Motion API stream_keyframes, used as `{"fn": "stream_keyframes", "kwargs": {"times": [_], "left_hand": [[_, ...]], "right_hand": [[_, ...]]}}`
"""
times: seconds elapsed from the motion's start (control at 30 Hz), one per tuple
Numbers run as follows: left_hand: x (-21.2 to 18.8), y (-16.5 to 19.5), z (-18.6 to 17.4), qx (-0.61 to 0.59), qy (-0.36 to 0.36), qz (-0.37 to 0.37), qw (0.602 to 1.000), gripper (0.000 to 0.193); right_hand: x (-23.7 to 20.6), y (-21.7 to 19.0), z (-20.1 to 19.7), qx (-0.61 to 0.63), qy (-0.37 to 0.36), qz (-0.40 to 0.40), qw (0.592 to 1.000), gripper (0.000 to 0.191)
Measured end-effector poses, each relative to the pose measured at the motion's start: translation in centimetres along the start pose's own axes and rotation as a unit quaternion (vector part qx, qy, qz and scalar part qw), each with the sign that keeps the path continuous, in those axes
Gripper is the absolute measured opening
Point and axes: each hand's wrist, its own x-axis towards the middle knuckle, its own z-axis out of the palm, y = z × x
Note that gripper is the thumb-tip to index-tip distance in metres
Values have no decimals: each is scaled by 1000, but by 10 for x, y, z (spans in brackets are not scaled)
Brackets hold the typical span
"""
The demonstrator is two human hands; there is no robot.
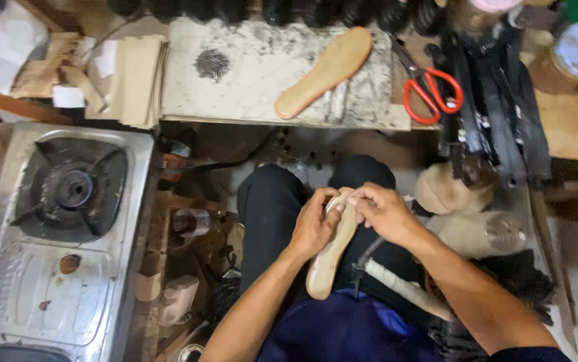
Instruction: The person fits a foam insole onto a wooden shoe last and taps it down with a hammer, then trims and presses the insole edges by hand. They work on each sandal pair over their lap and place the finished lasts on the upper shelf rack.
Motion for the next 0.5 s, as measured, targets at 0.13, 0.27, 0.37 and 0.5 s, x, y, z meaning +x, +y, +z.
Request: {"fn": "stream_keyframes", "kwargs": {"times": [0.13,0.27,0.37,0.5], "left_hand": [[4,4,10,6,-50,41,998,17],[5,8,-3,-6,-137,5,991,29],[5,12,-8,-2,-147,34,988,36],[1,15,-5,-21,-127,-22,991,33]], "right_hand": [[-27,36,4,37,31,-20,999,20],[-32,44,7,-18,61,-69,996,21],[-31,41,8,-110,67,-113,985,19],[-31,35,9,-175,101,-243,949,16]]}}
